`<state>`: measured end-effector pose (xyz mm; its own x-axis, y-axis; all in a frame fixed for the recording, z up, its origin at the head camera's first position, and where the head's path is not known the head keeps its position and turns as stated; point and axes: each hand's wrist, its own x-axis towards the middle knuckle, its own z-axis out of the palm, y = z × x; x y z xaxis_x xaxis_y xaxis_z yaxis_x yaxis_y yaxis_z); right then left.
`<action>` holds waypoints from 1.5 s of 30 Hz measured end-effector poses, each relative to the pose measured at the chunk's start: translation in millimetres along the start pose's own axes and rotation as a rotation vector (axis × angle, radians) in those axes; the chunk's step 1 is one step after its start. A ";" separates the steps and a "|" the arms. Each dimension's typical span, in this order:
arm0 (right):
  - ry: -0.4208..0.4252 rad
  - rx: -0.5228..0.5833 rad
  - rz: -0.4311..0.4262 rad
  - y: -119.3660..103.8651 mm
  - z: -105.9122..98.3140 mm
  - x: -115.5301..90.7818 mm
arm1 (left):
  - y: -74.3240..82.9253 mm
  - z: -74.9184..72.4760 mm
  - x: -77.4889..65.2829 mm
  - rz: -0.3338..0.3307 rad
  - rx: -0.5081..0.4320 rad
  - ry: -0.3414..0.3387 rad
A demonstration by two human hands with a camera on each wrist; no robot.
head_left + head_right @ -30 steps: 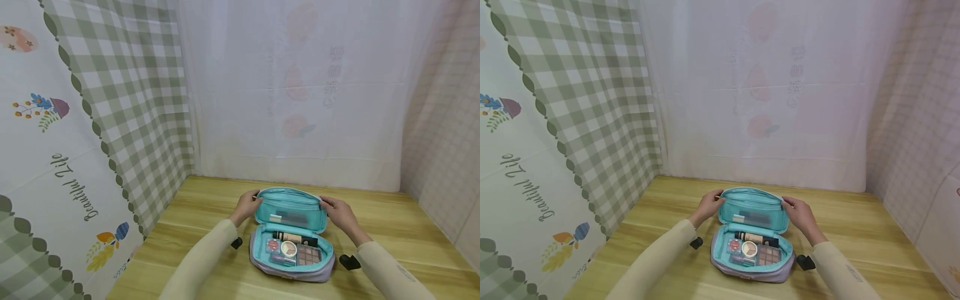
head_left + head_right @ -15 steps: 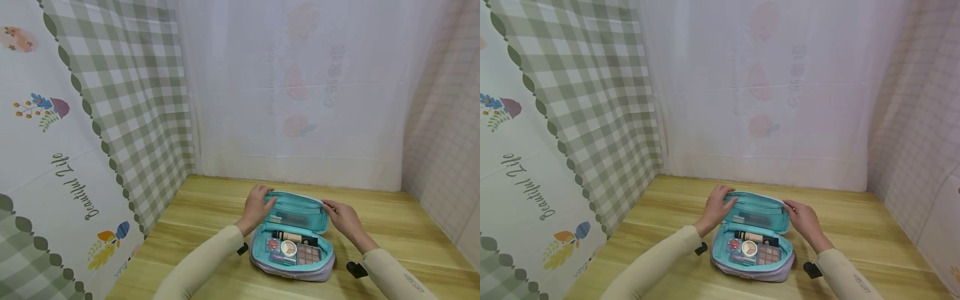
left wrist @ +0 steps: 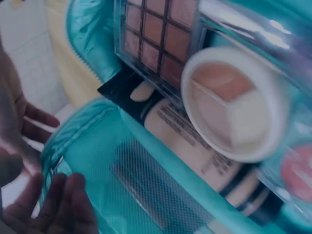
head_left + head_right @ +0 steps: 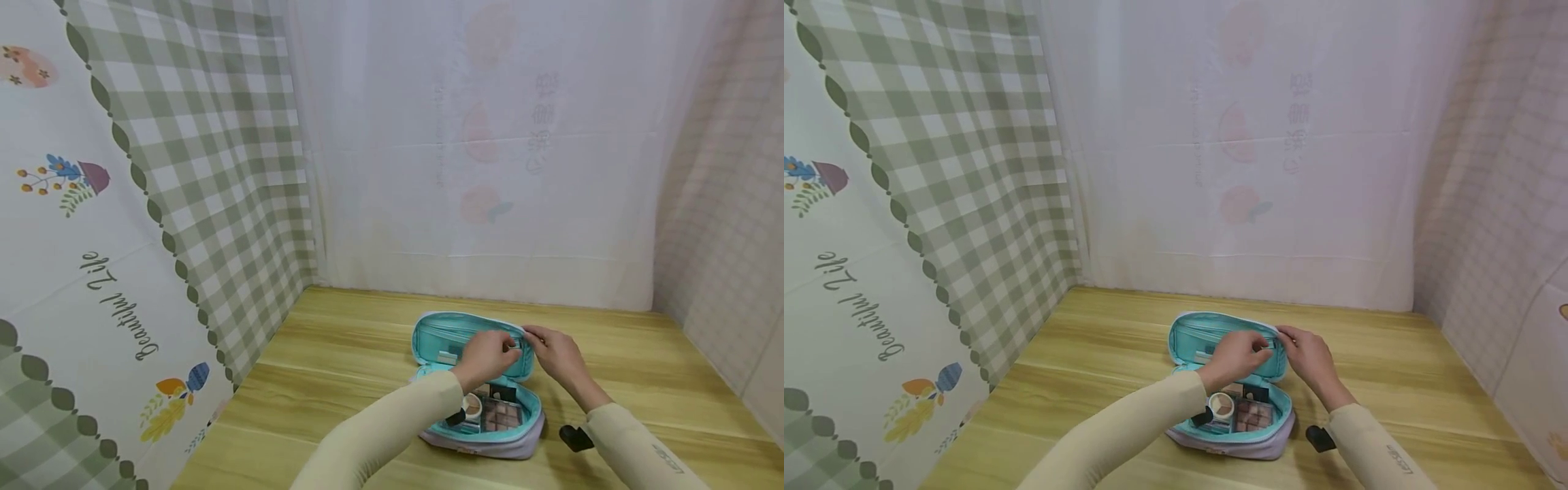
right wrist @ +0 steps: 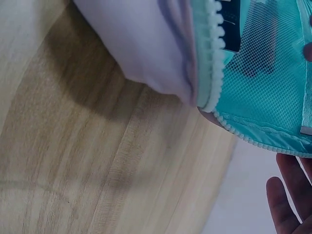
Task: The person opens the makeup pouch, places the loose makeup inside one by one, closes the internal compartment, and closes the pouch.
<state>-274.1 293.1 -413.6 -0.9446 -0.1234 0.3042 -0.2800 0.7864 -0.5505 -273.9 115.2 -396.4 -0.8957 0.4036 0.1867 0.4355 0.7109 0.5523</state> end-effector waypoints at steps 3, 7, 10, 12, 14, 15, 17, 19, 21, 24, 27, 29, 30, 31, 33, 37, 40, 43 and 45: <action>-0.007 0.016 0.013 -1.0 1.2 0.2 | 5.3 10.2 4.7 -0.054 0.107 0.050; -0.011 0.031 0.025 -2.2 2.1 0.6 | 5.8 22.8 10.8 -0.094 0.187 0.130; -0.017 0.035 0.033 -2.6 2.3 1.1 | 5.0 31.1 15.4 -0.129 0.228 0.175; -0.015 0.037 0.030 -2.6 2.6 1.2 | 5.0 35.2 18.0 -0.156 0.253 0.193; -0.010 0.036 0.020 -2.5 3.1 1.0 | 5.7 38.7 20.2 -0.179 0.297 0.207; -0.003 0.032 0.012 -2.5 3.4 0.8 | 6.2 40.4 21.4 -0.187 0.326 0.213; 0.010 0.025 -0.006 -2.5 3.9 0.1 | 6.8 43.5 23.1 -0.196 0.390 0.221; 0.014 0.018 -0.017 -2.5 4.1 -0.5 | 7.2 46.4 24.2 -0.199 0.447 0.231; 0.018 0.015 -0.024 -2.6 4.1 -1.3 | 6.9 48.6 25.4 -0.193 0.482 0.243; 0.014 0.020 -0.026 -2.6 3.8 -1.4 | 5.8 50.9 26.8 -0.173 0.513 0.272; 0.019 0.021 -0.028 -1.5 3.4 -1.3 | 4.7 53.2 28.0 -0.154 0.511 0.296; 0.020 0.022 -0.030 -1.3 2.5 -1.1 | 4.6 54.5 28.1 -0.144 0.507 0.306; 0.020 0.024 -0.030 -0.8 2.3 -1.1 | 4.6 55.0 27.7 -0.139 0.496 0.308; 0.022 0.024 -0.030 -0.2 2.3 -1.3 | 4.9 55.1 27.2 -0.134 0.488 0.310; 0.021 0.024 -0.034 -0.3 2.0 -1.5 | 4.8 54.5 26.2 -0.115 0.461 0.323; 0.027 0.012 -0.041 0.7 1.8 -1.3 | 3.2 51.8 24.8 -0.067 0.392 0.358; 0.022 0.004 -0.035 1.0 0.4 -1.2 | 1.4 50.3 24.2 -0.037 0.359 0.389; 0.014 -0.003 -0.034 0.7 -1.4 -1.2 | -0.1 49.7 22.4 -0.019 0.355 0.414; 0.016 -0.009 -0.037 1.1 -1.7 -0.9 | -1.4 49.6 21.1 -0.017 0.374 0.428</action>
<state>-273.2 295.1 -413.2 -0.9307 -0.1430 0.3366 -0.3131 0.7871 -0.5315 -288.9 151.3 -433.6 -0.8259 0.1764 0.5356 0.3529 0.9024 0.2471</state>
